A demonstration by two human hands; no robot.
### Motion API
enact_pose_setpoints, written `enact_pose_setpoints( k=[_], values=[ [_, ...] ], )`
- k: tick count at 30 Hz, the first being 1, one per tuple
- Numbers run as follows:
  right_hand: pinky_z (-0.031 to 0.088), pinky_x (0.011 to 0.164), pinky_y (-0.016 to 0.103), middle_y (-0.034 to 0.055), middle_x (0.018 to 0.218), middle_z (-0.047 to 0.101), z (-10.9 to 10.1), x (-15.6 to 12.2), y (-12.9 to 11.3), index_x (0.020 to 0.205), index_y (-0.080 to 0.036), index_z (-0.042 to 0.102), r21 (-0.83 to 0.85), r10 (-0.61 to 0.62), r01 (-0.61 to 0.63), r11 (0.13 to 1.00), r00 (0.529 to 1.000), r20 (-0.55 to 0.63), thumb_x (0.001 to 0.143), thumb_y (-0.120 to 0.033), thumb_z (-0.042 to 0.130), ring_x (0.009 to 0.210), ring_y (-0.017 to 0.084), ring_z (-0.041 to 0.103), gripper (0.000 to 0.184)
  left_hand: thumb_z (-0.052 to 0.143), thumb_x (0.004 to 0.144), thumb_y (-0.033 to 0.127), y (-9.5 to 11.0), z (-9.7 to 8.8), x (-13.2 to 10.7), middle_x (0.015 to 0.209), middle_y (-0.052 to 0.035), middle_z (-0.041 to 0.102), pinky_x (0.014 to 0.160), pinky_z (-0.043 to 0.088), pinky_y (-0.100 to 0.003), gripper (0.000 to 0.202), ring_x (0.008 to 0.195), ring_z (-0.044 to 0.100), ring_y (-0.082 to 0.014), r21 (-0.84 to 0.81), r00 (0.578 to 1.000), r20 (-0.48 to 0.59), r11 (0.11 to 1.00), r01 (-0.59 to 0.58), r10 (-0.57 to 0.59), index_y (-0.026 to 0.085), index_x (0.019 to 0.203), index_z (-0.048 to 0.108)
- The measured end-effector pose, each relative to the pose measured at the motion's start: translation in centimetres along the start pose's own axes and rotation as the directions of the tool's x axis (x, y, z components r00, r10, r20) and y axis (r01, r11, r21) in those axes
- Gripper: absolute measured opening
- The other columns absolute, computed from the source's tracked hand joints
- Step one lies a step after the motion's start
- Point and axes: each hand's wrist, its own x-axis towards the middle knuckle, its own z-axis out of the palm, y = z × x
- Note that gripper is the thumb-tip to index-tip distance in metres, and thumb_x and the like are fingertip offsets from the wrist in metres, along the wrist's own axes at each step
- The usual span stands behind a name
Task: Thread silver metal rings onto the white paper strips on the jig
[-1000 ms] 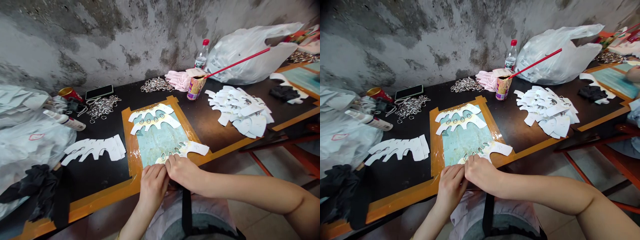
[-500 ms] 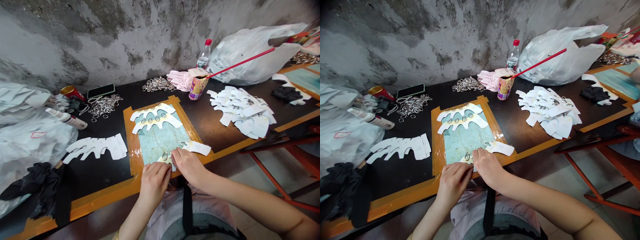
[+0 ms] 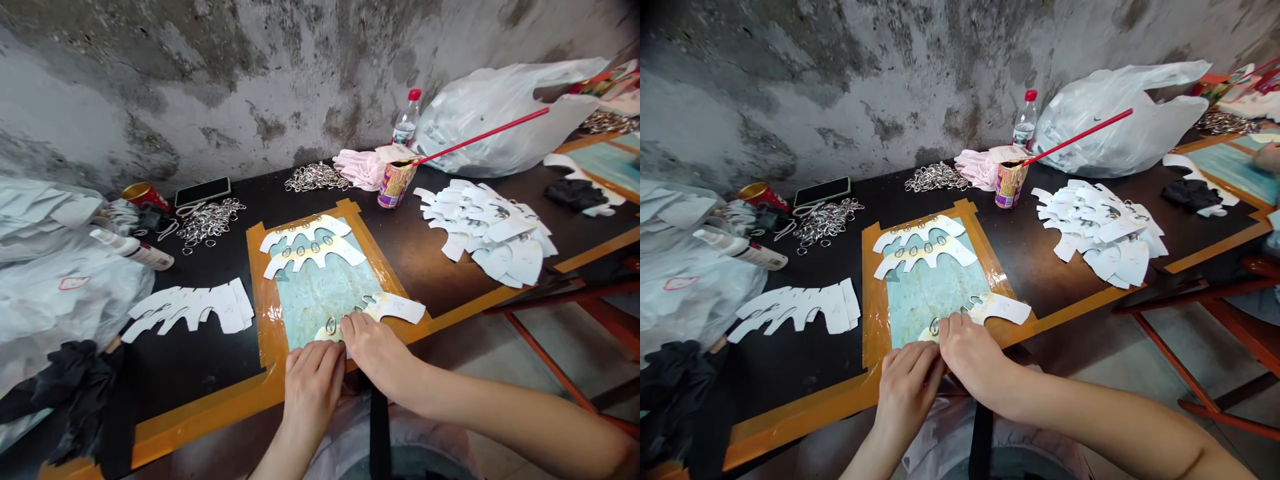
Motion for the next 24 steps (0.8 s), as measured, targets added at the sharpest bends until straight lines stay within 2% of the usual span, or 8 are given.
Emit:
enact_pose_setpoints(
  k=[6, 9, 11, 13, 16, 18, 21, 24],
  values=[
    [0.048, 0.055, 0.028, 0.0056, 0.078, 0.058, 0.1, -0.1, 0.1, 0.084, -0.017, 0.047, 0.092, 0.120, -0.121, 0.988, 0.993, 0.021, 0.083, 0.004, 0.047, 0.068, 0.020, 0.060, 0.021, 0.052, 0.093, 0.017, 0.4, 0.2, -0.2, 0.089, -0.0003, 0.069, 0.075, 0.034, -0.034, 0.014, 0.085, 0.062, -0.0167, 0.010, 1.000, -0.016, 1.000, 0.012, -0.011, 0.022, 0.097, 0.064],
    [0.049, 0.057, 0.029, 0.0069, 0.080, 0.059, 0.3, -0.3, 0.3, 0.086, -0.016, 0.049, 0.152, 0.127, -0.128, 0.980, 0.992, 0.017, 0.087, -0.001, 0.047, 0.071, 0.020, 0.061, 0.016, 0.051, 0.093, 0.017, 0.4, -0.3, 0.2, 0.088, -0.0004, 0.069, 0.074, 0.035, -0.035, 0.014, 0.083, 0.062, -0.0168, -0.006, 0.999, 0.022, 1.000, 0.024, -0.023, 0.022, 0.097, 0.063],
    [0.050, 0.059, 0.030, 0.0079, 0.082, 0.061, 0.3, -0.5, 0.6, 0.095, -0.015, 0.052, 0.202, 0.101, -0.100, 0.974, 0.995, 0.004, 0.090, -0.005, 0.047, 0.073, 0.022, 0.061, 0.013, 0.051, 0.094, 0.018, -0.2, -0.9, 1.0, 0.087, -0.0001, 0.068, 0.073, 0.037, -0.034, 0.012, 0.080, 0.061, -0.0154, -0.052, 0.998, 0.066, 0.998, 0.027, -0.023, 0.022, 0.096, 0.062],
    [0.050, 0.061, 0.031, 0.0075, 0.084, 0.062, 0.2, -0.7, 1.0, 0.113, -0.014, 0.050, 0.265, 0.070, -0.068, 0.962, 0.998, 0.003, 0.090, -0.005, 0.046, 0.076, 0.022, 0.062, 0.025, 0.051, 0.094, 0.021, -1.1, -1.6, 2.4, 0.090, -0.0015, 0.066, 0.073, 0.038, -0.033, 0.011, 0.080, 0.061, -0.0153, -0.065, 0.995, 0.096, 0.998, 0.000, 0.006, 0.021, 0.096, 0.061],
    [0.051, 0.064, 0.030, 0.0060, 0.085, 0.063, 0.1, -0.8, 1.7, 0.133, -0.015, 0.039, 0.365, 0.050, -0.058, 0.929, 0.998, 0.030, 0.089, 0.000, 0.042, 0.077, 0.021, 0.062, 0.046, 0.053, 0.094, 0.025, -2.2, -2.3, 4.7, 0.094, -0.0039, 0.063, 0.077, 0.037, -0.037, 0.012, 0.087, 0.058, -0.0193, 0.042, 0.983, 0.151, 0.993, -0.109, 0.101, 0.022, 0.101, 0.063],
    [0.050, 0.066, 0.030, 0.0063, 0.085, 0.063, 0.0, -0.8, 1.9, 0.135, -0.014, 0.038, 0.413, 0.059, -0.073, 0.908, 0.997, 0.048, 0.089, 0.001, 0.039, 0.077, 0.020, 0.062, 0.048, 0.055, 0.093, 0.023, -2.5, -2.6, 6.2, 0.097, -0.0038, 0.062, 0.078, 0.036, -0.038, 0.012, 0.090, 0.056, -0.0207, 0.080, 0.953, 0.245, 0.976, -0.201, 0.177, 0.023, 0.101, 0.063],
    [0.050, 0.069, 0.030, 0.0072, 0.088, 0.064, -0.1, -0.7, 2.1, 0.135, -0.015, 0.039, 0.464, 0.067, -0.082, 0.882, 0.997, 0.048, 0.089, 0.002, 0.038, 0.080, 0.020, 0.062, 0.048, 0.057, 0.091, 0.020, -2.3, -2.9, 7.6, 0.098, -0.0030, 0.062, 0.082, 0.034, -0.039, 0.010, 0.094, 0.053, -0.0213, 0.072, 0.869, 0.406, 0.938, -0.338, 0.282, 0.023, 0.096, 0.065],
    [0.049, 0.069, 0.030, 0.0077, 0.085, 0.063, -0.1, -0.7, 2.3, 0.122, -0.012, 0.049, 0.543, 0.093, -0.113, 0.832, 0.994, 0.063, 0.092, -0.002, 0.038, 0.079, 0.020, 0.061, 0.033, 0.058, 0.091, 0.021, -2.0, -3.2, 8.2, 0.096, -0.0027, 0.061, 0.084, 0.032, -0.039, 0.008, 0.093, 0.050, -0.0210, 0.060, 0.805, 0.476, 0.900, -0.431, 0.354, 0.022, 0.094, 0.065]
  ],
)
